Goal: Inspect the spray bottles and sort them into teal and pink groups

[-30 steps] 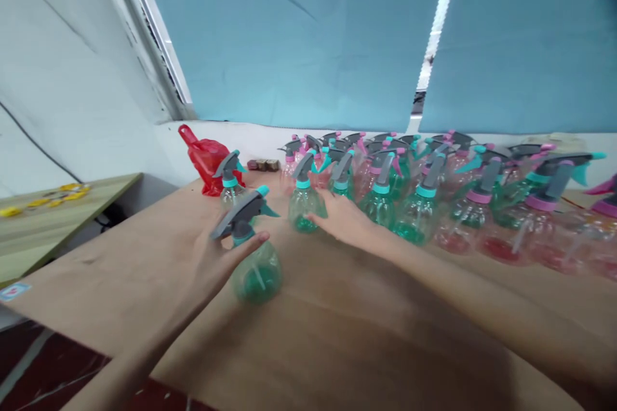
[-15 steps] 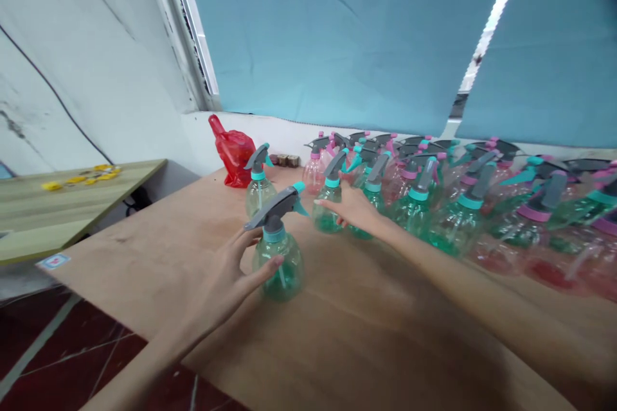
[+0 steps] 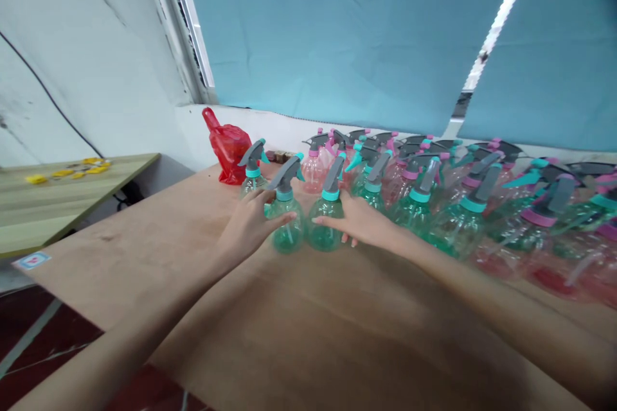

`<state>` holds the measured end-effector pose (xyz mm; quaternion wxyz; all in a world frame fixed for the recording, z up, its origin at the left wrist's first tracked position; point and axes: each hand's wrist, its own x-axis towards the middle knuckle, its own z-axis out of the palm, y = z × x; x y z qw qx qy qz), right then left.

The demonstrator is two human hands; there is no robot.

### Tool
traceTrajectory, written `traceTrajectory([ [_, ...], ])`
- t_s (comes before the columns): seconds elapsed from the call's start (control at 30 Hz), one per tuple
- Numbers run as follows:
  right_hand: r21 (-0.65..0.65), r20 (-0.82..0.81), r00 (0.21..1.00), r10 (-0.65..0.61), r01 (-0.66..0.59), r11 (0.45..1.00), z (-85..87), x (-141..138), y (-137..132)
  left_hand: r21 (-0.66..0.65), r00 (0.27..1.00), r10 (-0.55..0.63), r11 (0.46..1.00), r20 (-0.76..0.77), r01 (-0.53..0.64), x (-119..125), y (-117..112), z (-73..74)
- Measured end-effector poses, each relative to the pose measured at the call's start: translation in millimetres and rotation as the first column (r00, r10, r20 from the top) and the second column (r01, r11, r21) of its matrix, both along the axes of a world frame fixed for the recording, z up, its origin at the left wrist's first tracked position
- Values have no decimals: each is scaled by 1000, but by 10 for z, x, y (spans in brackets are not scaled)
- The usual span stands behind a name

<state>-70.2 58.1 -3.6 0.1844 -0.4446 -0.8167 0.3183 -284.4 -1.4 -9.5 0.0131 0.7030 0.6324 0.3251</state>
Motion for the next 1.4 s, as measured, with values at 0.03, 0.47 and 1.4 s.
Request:
traceTrajectory([
  [0.03, 4, 6, 1000, 7, -7, 1000, -5, 14, -10, -1, 1000, -1, 1000, -9, 1, -1, 34, 8],
  [0.47, 315, 120, 992, 31, -68, 947, -81, 213, -217, -1, 995, 64, 998, -70, -64, 66, 291, 38],
  [1.4, 377, 217, 974, -62, -26, 926, -109, 533, -451, 104, 934, 216, 976, -284, -194, 133, 479, 10],
])
